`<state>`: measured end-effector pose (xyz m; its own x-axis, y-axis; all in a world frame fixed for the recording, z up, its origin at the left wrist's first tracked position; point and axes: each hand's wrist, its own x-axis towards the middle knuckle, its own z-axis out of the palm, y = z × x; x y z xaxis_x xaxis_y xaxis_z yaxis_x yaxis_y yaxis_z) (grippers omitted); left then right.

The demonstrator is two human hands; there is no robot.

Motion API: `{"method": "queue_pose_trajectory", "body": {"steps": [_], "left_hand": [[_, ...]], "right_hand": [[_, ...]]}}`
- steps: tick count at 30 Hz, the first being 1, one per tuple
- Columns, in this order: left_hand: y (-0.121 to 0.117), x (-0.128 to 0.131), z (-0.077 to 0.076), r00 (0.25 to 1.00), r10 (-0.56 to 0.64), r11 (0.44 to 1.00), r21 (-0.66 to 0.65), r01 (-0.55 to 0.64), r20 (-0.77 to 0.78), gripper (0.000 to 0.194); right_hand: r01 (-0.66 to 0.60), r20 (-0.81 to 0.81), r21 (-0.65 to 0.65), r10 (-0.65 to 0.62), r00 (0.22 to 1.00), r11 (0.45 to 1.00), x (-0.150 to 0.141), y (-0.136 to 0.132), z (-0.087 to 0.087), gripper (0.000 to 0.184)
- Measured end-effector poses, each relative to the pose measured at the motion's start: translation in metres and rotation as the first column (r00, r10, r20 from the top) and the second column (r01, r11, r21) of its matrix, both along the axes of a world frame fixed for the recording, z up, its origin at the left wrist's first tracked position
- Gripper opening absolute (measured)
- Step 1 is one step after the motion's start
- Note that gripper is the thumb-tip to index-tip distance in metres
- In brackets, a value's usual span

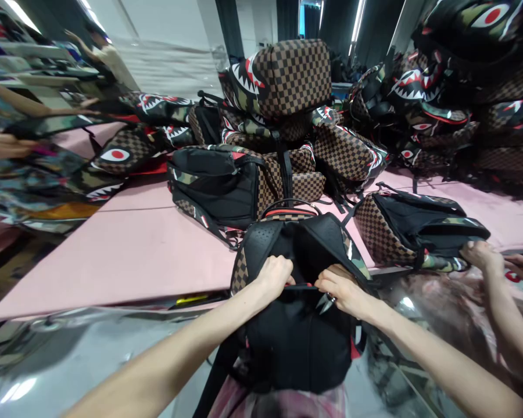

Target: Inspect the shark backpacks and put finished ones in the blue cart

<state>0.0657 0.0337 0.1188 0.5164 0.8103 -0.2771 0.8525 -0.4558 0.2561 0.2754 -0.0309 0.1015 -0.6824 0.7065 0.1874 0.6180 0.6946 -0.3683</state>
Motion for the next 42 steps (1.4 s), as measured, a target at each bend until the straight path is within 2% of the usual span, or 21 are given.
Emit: {"method": "queue_pose_trajectory", "body": {"steps": [4,8,12,14,17,20,21,23,25,28,31,35,42], "left_hand": [[0.012,0.004,-0.007,0.999,0.045,0.999,0.006,-0.045,-0.021,0.016],[0.032,0.010,-0.015,0.997,0.074,0.997,-0.013,-0.074,-0.003,0.011],[0.039,0.013,-0.025,0.992,0.119,0.993,-0.015,-0.119,0.034,0.007],[0.037,0.010,-0.028,0.989,0.138,0.990,-0.014,-0.137,0.054,0.012],[0.028,0.001,-0.030,0.982,0.170,0.985,-0.024,-0.169,0.082,0.021],[0.020,-0.008,-0.029,0.970,0.219,0.976,-0.034,-0.217,0.101,0.025],[0.018,-0.010,-0.029,0.966,0.237,0.971,-0.037,-0.234,0.104,0.024],[0.017,-0.014,-0.028,0.956,0.270,0.963,-0.050,-0.266,0.111,0.022],[0.016,-0.017,-0.027,0.945,0.304,0.952,-0.067,-0.298,0.120,0.021],[0.016,-0.019,-0.024,0.924,0.358,0.933,-0.089,-0.348,0.135,0.022],[0.015,-0.021,-0.021,0.911,0.387,0.921,-0.112,-0.374,0.143,0.024],[0.014,-0.020,-0.015,0.904,0.398,0.916,-0.125,-0.382,0.152,0.025],[0.014,-0.022,-0.014,0.899,0.410,0.911,-0.122,-0.394,0.152,0.024]], "right_hand": [[-0.010,-0.001,0.048,0.010,1.000,0.999,-0.008,0.006,-0.002,0.025],[-0.035,0.068,0.109,0.028,0.997,0.993,-0.011,0.014,-0.002,0.027],[-0.047,0.089,0.098,0.038,0.995,0.994,-0.010,0.021,-0.002,0.029],[-0.034,0.041,0.052,0.032,0.999,0.998,-0.005,0.026,-0.001,0.031],[0.006,-0.119,-0.009,-0.007,0.993,1.000,0.006,0.040,0.008,0.042],[0.122,-0.220,0.018,-0.115,0.969,0.992,0.008,0.059,0.022,0.048],[0.161,-0.180,0.042,-0.152,0.972,0.986,0.005,0.064,0.027,0.044],[0.215,0.003,0.112,-0.217,0.976,0.970,-0.009,0.073,0.034,0.031],[0.223,0.176,0.198,-0.258,0.950,0.954,-0.026,0.078,0.037,0.024],[0.170,0.245,0.307,-0.251,0.937,0.936,-0.048,0.081,0.039,0.023],[0.057,0.305,0.335,-0.166,0.938,0.941,-0.061,0.087,0.037,0.003],[-0.108,0.378,0.270,-0.002,0.926,0.957,-0.072,0.099,0.031,0.016],[-0.162,0.392,0.227,0.062,0.918,0.960,-0.087,0.112,0.023,0.024]]}}
